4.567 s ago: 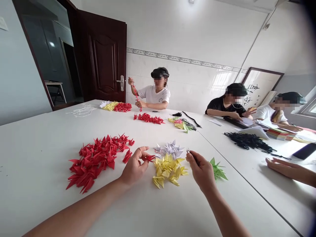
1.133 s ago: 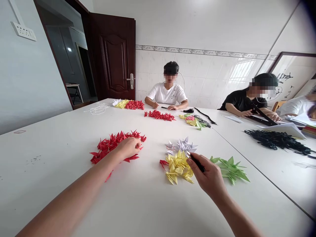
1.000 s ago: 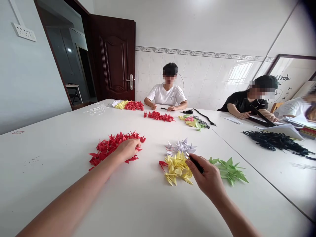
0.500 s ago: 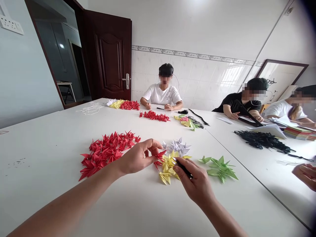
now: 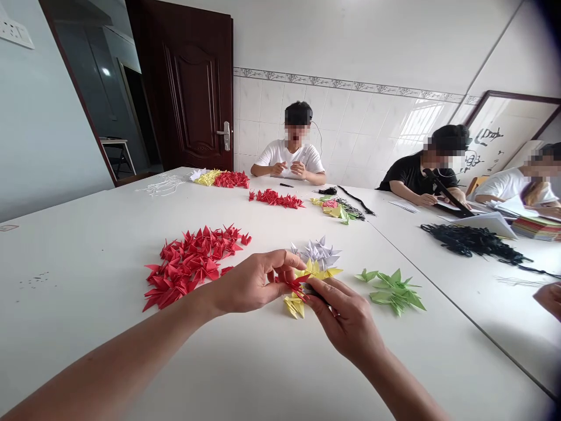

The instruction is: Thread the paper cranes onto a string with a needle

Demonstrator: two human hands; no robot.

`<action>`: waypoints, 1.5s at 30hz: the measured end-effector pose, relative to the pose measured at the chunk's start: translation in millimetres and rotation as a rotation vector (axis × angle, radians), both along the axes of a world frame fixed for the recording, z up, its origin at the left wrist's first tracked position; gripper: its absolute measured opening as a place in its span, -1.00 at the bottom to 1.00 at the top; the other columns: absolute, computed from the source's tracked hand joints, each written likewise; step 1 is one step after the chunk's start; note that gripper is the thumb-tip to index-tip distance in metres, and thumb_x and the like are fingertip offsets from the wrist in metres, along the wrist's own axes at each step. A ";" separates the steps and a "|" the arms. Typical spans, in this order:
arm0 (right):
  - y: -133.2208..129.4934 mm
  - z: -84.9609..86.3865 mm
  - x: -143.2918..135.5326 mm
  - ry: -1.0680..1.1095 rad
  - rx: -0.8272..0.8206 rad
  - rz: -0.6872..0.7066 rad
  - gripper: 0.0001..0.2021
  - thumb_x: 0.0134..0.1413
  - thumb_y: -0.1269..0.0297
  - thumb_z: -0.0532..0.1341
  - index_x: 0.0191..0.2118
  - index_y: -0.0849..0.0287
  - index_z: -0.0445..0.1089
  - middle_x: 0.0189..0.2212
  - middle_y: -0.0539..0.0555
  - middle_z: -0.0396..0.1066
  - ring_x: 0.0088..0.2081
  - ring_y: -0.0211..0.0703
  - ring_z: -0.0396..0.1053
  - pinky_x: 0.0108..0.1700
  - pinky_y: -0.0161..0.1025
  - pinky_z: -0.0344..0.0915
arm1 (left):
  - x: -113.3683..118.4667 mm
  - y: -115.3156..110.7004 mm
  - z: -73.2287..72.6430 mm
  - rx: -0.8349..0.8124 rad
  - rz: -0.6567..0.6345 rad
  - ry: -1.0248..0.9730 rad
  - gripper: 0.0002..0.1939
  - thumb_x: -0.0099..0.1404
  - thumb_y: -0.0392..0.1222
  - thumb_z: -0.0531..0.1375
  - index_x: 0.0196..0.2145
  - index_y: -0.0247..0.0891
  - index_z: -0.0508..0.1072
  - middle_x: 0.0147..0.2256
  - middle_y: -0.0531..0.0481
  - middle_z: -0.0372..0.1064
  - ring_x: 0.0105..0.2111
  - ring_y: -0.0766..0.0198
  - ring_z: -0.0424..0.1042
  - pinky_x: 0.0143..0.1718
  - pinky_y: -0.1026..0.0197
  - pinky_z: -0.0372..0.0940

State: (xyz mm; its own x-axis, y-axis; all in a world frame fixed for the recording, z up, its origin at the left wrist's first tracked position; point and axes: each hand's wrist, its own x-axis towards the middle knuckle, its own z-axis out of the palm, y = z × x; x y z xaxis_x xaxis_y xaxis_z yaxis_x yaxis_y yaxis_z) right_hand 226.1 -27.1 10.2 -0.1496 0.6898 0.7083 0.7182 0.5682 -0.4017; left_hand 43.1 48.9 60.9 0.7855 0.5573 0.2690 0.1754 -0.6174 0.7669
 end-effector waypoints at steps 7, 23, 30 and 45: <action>-0.6 0.5 -0.4 -0.034 -0.042 0.000 -0.82 0.17 0.36 0.07 -0.18 0.18 0.40 -0.50 0.06 0.35 -0.48 -0.22 0.29 -0.46 -0.31 0.24 | -0.5 2.2 -1.9 -0.007 -0.001 0.011 -0.70 0.22 -0.25 0.11 -0.06 -0.14 0.29 -0.33 0.05 0.32 -0.31 0.33 0.33 -0.19 0.21 0.25; 0.4 -0.6 1.2 -0.043 -0.073 0.016 -0.81 0.18 0.34 0.07 -0.18 0.20 0.41 -0.51 0.07 0.35 -0.48 -0.21 0.30 -0.44 -0.29 0.25 | -1.4 0.6 0.2 -0.076 -0.005 0.077 -0.65 0.22 -0.20 0.12 -0.02 -0.13 0.26 -0.36 0.04 0.27 -0.32 0.32 0.29 -0.27 0.24 0.25; 3.7 -2.4 4.4 -0.072 -0.064 0.011 -0.80 0.19 0.33 0.05 -0.16 0.18 0.40 -0.53 0.05 0.33 -0.52 -0.22 0.28 -0.49 -0.31 0.23 | 0.4 0.3 -3.1 -0.067 -0.032 0.065 -0.63 0.22 -0.24 0.10 0.00 -0.15 0.25 -0.37 0.04 0.26 -0.33 0.32 0.29 -0.23 0.23 0.25; 14.5 -12.7 22.0 0.031 -0.059 -0.125 -0.77 0.18 0.26 0.07 -0.18 0.21 0.42 -0.47 0.08 0.40 -0.48 -0.20 0.36 -0.45 -0.30 0.30 | -65.6 81.0 -5.1 0.107 0.511 0.525 -0.79 -0.04 -0.29 0.09 -0.40 -0.20 0.45 -0.32 0.02 0.39 -0.39 0.23 0.35 -0.40 0.29 0.18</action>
State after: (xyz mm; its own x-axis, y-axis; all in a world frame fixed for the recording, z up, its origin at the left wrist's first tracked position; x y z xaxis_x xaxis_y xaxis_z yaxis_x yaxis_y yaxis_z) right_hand 248.1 -12.6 -2.5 -0.0383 0.7422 0.6691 0.7685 0.4499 -0.4550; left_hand -22.5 129.9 55.8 0.4758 0.8795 0.0030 0.7878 -0.4277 0.4432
